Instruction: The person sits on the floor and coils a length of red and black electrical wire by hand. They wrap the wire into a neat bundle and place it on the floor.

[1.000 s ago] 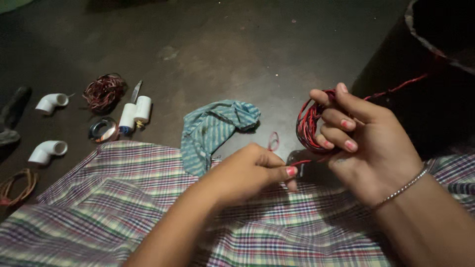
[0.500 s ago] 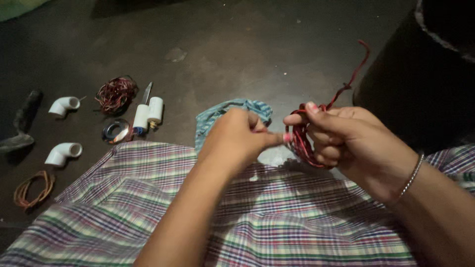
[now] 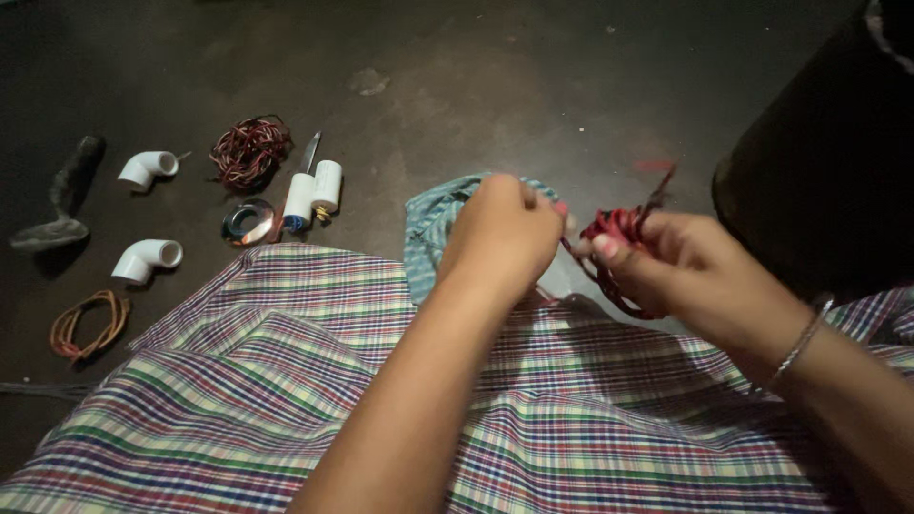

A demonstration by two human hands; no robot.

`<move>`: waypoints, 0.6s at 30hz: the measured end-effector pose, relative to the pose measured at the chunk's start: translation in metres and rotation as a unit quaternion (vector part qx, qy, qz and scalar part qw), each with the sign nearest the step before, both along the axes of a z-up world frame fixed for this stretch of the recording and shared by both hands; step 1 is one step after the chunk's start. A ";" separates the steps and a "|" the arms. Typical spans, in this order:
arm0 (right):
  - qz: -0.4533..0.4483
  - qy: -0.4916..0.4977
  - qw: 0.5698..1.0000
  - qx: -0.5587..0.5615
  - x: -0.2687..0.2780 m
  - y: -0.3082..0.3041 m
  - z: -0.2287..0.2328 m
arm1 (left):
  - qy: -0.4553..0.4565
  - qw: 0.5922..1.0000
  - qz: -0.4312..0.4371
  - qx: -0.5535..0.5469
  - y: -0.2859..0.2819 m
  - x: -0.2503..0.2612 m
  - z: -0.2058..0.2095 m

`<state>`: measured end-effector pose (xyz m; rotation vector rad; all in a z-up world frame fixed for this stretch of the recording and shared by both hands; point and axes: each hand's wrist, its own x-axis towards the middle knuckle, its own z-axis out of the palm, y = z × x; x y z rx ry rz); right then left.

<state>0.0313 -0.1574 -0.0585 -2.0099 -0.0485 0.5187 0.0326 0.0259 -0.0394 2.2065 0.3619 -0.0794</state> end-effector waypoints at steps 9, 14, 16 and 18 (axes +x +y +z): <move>0.002 -0.082 0.996 0.043 0.000 0.000 -0.005 | -0.114 0.987 0.001 -0.112 -0.008 -0.007 0.007; 0.020 -0.117 0.991 0.068 -0.003 0.000 -0.008 | -0.107 0.985 0.018 -0.136 -0.010 -0.005 0.006; 0.038 -0.116 0.986 0.111 -0.001 -0.001 -0.012 | -0.135 0.978 -0.010 -0.158 -0.010 -0.004 0.003; 0.036 -0.094 0.987 0.123 0.001 -0.002 -0.015 | -0.172 0.969 -0.060 -0.170 -0.012 -0.004 0.001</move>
